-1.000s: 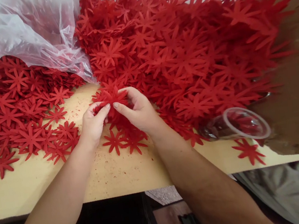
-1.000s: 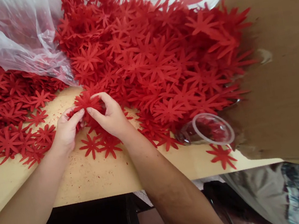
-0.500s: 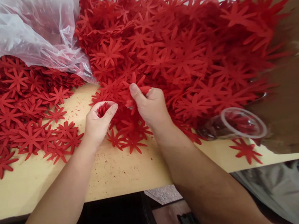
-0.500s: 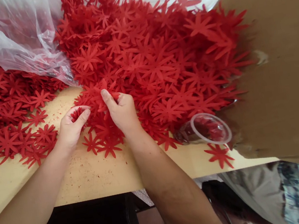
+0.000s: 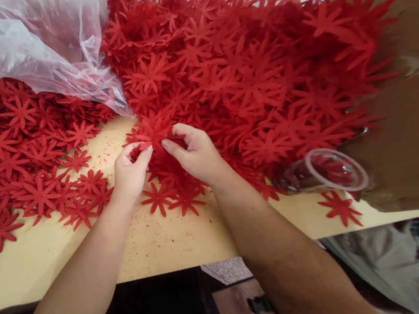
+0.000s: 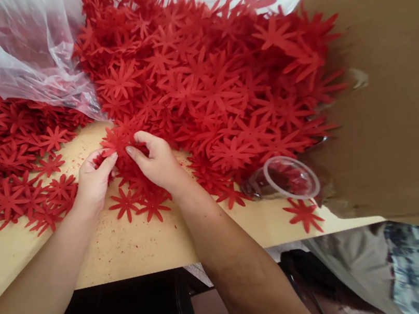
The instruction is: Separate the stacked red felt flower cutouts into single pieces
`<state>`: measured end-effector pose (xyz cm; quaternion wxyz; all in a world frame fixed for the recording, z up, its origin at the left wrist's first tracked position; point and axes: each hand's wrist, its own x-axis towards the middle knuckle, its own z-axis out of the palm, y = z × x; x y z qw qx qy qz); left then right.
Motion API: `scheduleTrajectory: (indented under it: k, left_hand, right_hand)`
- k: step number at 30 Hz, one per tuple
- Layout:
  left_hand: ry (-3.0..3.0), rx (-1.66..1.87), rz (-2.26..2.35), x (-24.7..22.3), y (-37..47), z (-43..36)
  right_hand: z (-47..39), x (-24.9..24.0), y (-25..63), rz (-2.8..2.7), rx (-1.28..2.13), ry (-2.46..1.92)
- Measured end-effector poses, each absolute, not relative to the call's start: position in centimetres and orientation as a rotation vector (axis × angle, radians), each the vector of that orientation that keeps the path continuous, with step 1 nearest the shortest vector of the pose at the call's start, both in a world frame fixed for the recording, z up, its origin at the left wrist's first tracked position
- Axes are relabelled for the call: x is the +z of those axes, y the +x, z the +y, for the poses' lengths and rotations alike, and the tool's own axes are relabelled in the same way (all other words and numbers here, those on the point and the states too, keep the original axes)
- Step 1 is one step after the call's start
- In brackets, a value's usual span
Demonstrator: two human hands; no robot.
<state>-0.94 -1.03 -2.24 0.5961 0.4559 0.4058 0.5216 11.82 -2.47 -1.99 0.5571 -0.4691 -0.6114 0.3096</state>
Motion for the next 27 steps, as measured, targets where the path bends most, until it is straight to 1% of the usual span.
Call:
scheduleTrajectory:
  k: [6, 15, 21, 27]
  left_hand:
    - [1.055, 1.206, 0.969, -2.2, -0.9, -1.1]
    - [1.064, 1.192, 0.990, -2.1, -1.0, -1.0]
    - [1.040, 1.186, 0.988, -2.1, -1.0, -1.0]
    - [1.049, 1.191, 0.975, -2.2, -1.0, -0.9]
  right_hand:
    - [-2.0, -2.3, 12.9, -1.301, 0.672, -1.189]
    - [-1.8, -2.3, 14.0, -1.344, 0.687, -1.198]
    - [-1.9, -2.0, 13.9, -1.266, 0.690, -1.226]
    - [-2.3, -1.4, 14.1, -1.259, 0.541, -1.364]
